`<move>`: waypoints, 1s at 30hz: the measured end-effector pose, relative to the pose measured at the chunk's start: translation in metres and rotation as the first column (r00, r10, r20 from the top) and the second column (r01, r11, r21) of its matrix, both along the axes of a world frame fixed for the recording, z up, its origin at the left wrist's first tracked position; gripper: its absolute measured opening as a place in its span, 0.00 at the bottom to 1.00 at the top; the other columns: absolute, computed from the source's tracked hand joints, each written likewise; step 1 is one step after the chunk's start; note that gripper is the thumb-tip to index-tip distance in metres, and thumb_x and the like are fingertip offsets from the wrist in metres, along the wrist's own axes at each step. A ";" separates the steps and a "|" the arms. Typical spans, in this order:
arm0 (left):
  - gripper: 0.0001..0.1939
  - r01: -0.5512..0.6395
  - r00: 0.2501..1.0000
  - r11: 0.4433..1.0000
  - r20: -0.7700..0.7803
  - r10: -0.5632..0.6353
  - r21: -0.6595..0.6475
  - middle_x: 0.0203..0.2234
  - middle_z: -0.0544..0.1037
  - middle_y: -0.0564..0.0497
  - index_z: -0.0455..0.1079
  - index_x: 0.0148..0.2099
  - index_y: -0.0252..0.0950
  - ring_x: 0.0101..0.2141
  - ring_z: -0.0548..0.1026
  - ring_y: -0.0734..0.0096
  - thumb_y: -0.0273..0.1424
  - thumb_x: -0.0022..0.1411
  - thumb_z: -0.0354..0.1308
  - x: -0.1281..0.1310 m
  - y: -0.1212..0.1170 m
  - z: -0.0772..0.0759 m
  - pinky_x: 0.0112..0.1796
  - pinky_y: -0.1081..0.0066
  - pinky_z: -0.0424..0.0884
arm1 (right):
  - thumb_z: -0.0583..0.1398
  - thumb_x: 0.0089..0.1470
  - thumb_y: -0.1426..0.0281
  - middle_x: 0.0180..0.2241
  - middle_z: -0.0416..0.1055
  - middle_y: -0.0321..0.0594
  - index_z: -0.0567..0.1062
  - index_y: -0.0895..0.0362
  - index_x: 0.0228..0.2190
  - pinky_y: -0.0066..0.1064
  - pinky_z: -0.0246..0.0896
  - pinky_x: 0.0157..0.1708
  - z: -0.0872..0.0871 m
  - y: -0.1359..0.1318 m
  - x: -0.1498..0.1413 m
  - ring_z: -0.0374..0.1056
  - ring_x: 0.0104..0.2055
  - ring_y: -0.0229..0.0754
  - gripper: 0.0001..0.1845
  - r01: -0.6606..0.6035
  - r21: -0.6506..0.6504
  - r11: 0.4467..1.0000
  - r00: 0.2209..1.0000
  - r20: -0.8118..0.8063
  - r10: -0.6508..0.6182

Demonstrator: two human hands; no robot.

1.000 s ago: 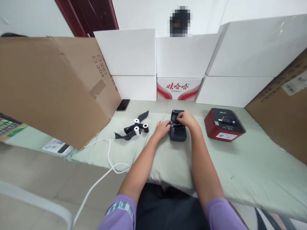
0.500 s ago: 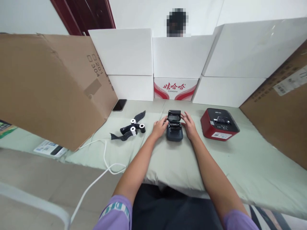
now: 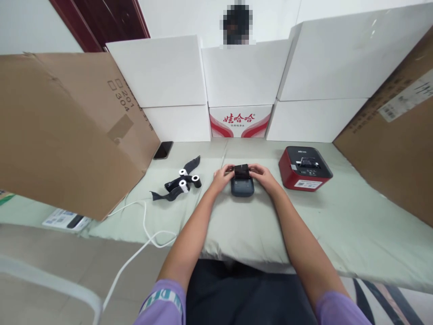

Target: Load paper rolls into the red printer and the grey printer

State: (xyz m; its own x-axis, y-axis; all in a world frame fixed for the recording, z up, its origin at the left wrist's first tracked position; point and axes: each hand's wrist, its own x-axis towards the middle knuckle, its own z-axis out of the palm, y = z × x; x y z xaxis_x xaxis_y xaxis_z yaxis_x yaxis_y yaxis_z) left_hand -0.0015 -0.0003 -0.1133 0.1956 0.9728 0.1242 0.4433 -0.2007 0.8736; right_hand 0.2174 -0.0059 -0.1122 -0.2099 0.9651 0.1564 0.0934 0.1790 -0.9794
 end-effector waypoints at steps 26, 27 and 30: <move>0.36 0.162 0.948 0.985 0.284 -0.140 -0.053 0.63 0.69 0.36 0.63 0.66 0.33 0.62 0.68 0.54 0.31 0.56 0.66 -0.002 0.022 -0.031 0.65 0.55 0.60 | 0.69 0.40 0.58 0.65 0.54 0.60 0.38 0.58 0.70 0.51 0.55 0.63 -0.002 -0.085 -0.073 0.53 0.68 0.64 0.67 0.423 0.038 0.905 0.817 0.415 -0.399; 0.36 0.161 0.952 0.986 0.272 -0.142 -0.050 0.63 0.69 0.37 0.63 0.66 0.35 0.62 0.68 0.54 0.32 0.57 0.66 -0.003 0.021 -0.030 0.65 0.55 0.59 | 0.68 0.41 0.57 0.65 0.52 0.60 0.33 0.57 0.70 0.52 0.55 0.63 -0.004 -0.090 -0.083 0.51 0.68 0.64 0.68 0.470 0.078 0.879 0.780 0.431 -0.455; 0.34 0.169 0.956 0.984 0.253 -0.149 -0.058 0.63 0.70 0.41 0.65 0.66 0.39 0.62 0.69 0.53 0.33 0.57 0.66 -0.004 0.018 -0.025 0.65 0.53 0.58 | 0.65 0.47 0.56 0.61 0.55 0.61 0.32 0.57 0.70 0.53 0.54 0.62 -0.005 -0.095 -0.099 0.54 0.65 0.67 0.64 0.531 0.150 0.834 0.682 0.508 -0.526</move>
State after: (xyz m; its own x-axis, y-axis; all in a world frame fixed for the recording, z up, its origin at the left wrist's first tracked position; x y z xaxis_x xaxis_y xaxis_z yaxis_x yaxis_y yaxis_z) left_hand -0.0051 0.0176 -0.1384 0.3217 0.9401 0.1131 0.1799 -0.1780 0.9675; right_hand 0.1185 -0.1008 -0.1168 0.2911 0.9413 0.1707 0.6505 -0.0640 -0.7568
